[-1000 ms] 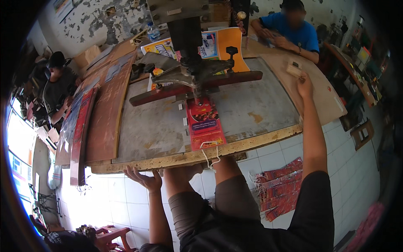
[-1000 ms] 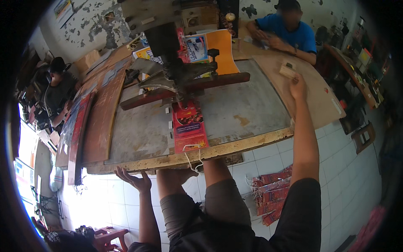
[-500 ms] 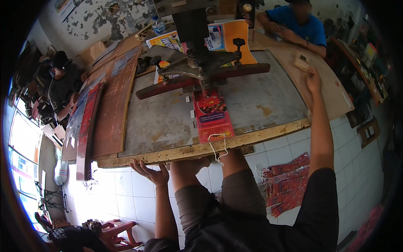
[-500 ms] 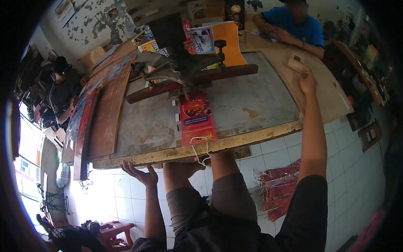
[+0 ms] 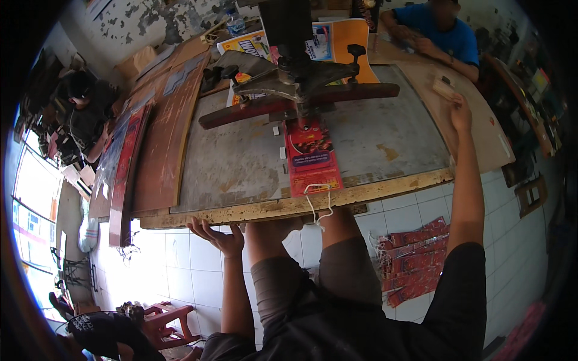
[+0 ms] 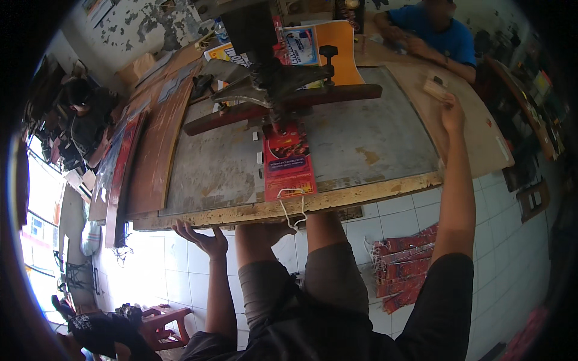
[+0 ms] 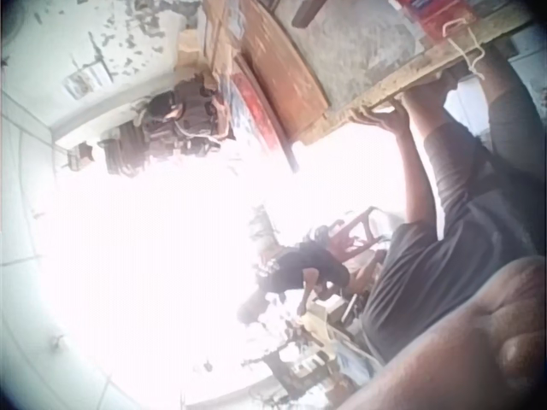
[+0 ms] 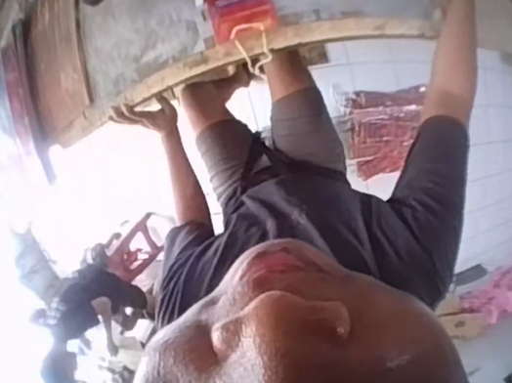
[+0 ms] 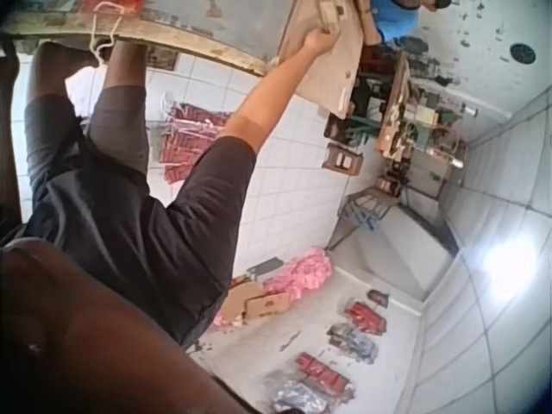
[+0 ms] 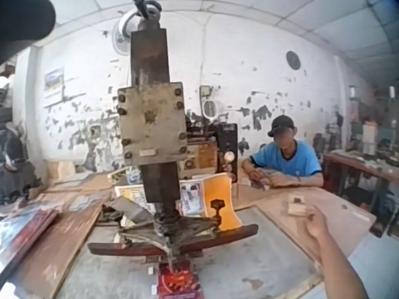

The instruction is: The person performs silk-screen printing on a flat red cardboard object using a manual printing press. They position the object on the press, apply pressure with a wooden block to transfer ink, and then set the object aside.

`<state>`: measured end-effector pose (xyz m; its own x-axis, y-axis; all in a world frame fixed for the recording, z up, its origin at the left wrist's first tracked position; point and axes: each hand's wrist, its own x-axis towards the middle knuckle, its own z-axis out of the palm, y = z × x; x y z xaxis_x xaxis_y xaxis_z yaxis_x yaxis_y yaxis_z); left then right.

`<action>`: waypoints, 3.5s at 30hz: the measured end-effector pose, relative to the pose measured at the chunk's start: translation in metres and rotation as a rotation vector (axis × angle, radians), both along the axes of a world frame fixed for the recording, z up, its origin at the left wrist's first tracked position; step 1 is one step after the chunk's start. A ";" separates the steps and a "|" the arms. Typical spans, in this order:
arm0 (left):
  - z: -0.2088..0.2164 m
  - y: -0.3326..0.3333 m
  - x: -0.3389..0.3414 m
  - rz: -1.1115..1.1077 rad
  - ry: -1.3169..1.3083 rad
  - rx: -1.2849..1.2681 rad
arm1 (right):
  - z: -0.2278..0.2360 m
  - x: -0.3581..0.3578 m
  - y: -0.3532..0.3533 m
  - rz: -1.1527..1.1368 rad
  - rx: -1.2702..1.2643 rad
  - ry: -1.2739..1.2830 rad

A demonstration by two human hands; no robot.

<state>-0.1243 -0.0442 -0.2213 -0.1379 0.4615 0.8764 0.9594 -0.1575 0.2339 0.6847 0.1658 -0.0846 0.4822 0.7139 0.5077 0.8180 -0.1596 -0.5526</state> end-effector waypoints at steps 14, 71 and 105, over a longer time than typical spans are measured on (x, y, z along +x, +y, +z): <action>-0.005 0.005 -0.003 0.004 0.002 0.007 | 0.001 -0.002 -0.001 -0.033 -0.023 0.020; 0.008 -0.016 -0.003 -0.085 -0.057 -0.059 | 0.040 -0.434 -0.194 0.926 0.044 -0.200; 0.039 -0.039 -0.002 -0.205 -0.108 -0.111 | 0.071 -0.276 -0.293 0.772 -0.005 -0.154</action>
<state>-0.1263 -0.0834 -0.1825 -0.1216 0.5819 0.8041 0.8788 -0.3134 0.3597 0.4086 -0.1269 -0.0139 -0.2266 0.8210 0.5240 0.7658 0.4827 -0.4250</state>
